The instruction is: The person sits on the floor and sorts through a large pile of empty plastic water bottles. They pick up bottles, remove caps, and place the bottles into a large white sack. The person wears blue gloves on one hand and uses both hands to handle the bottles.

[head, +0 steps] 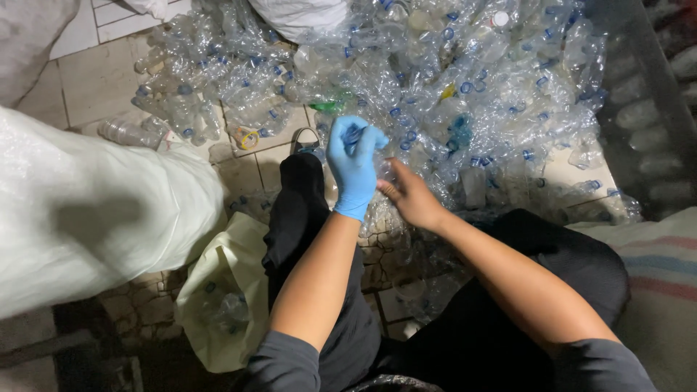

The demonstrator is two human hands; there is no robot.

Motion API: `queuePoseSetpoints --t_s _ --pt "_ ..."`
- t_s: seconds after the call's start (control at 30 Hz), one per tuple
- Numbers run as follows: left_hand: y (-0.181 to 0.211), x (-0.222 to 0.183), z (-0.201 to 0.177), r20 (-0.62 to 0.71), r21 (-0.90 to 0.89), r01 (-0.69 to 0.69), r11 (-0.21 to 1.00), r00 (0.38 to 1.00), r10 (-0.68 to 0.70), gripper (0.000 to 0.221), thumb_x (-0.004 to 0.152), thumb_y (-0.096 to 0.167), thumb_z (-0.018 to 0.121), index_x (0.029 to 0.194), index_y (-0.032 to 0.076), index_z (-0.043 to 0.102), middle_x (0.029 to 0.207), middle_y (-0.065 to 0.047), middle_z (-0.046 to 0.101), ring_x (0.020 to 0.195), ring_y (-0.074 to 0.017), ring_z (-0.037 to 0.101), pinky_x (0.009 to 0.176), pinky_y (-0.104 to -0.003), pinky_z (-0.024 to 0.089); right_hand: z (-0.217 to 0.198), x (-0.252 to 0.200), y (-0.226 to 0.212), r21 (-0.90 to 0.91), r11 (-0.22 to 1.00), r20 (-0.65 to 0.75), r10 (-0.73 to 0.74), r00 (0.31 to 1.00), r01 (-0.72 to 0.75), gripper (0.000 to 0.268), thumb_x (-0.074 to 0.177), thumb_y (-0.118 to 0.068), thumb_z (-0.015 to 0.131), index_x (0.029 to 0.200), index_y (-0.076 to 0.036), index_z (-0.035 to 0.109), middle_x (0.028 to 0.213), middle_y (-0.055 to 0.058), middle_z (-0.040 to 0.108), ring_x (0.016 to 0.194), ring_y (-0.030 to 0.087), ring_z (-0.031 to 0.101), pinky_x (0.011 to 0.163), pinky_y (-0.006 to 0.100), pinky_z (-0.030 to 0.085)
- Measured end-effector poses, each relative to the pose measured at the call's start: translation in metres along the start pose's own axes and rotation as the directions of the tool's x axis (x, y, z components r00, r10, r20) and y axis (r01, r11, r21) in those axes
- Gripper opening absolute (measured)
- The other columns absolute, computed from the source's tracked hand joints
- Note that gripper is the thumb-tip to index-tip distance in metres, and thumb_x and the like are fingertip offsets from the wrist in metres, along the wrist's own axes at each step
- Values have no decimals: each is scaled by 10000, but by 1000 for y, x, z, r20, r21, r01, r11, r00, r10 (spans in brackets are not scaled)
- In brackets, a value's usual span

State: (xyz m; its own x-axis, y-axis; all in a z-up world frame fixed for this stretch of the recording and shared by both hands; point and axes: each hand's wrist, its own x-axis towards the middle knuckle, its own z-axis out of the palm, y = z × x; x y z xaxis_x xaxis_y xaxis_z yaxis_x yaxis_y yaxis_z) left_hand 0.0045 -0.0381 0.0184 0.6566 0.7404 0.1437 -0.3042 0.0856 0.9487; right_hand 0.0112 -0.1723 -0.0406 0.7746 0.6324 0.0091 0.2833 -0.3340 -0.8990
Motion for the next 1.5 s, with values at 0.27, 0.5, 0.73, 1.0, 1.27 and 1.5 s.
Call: queuePoseSetpoints --t_s 0.27,0.5,0.73,1.0,1.27,1.5 --pt "4 12 -48 284 413 -350 841 927 246 202 1005 305 688 1060 120 629 949 -155 684 915 -382 693 826 -445 561 -54 15 -5 -40 980 -40 -195 980 193 498 938 -206 786 1371 -23 624 1314 257 645 1301 464 565 1107 573 408" --pt "37 5 -129 10 343 -34 939 999 32 273 896 289 825 1139 222 720 998 -68 727 908 -207 713 810 -375 630 -79 13 -15 224 972 72 -91 993 73 581 1082 -93 499 1621 -68 285 1530 324 387 1133 425 612 914 523 512" --pt "56 -30 -315 -224 43 169 985 962 -156 196 945 108 706 1138 132 689 1022 -7 696 882 -91 658 757 -232 573 -69 19 18 -74 994 242 102 965 -86 374 1014 -63 603 1381 5 579 1365 128 623 1061 260 672 868 353 511" --pt "-11 -129 -482 -586 -209 124 970 778 -226 291 899 117 717 1171 111 612 1081 -38 644 939 -202 672 883 -339 570 -51 19 60 -501 862 395 305 866 -76 461 987 -247 642 1418 -84 630 1253 121 749 984 300 739 825 408 565" --pt "-120 -185 -523 -518 -84 244 966 818 -252 368 888 78 718 1246 17 657 1042 -37 688 935 -114 623 869 -222 508 -48 11 117 -624 780 459 415 785 -47 496 987 -308 603 1448 -123 587 1414 116 680 1172 344 735 997 471 622" --pt "-199 -226 -577 -901 325 799 506 424 -91 921 791 653 686 1403 -22 550 1169 -268 682 1000 -426 668 871 -482 546 -54 1 185 -785 619 402 520 753 -8 540 941 -443 646 1429 -214 623 1304 51 770 1065 276 791 922 407 632"
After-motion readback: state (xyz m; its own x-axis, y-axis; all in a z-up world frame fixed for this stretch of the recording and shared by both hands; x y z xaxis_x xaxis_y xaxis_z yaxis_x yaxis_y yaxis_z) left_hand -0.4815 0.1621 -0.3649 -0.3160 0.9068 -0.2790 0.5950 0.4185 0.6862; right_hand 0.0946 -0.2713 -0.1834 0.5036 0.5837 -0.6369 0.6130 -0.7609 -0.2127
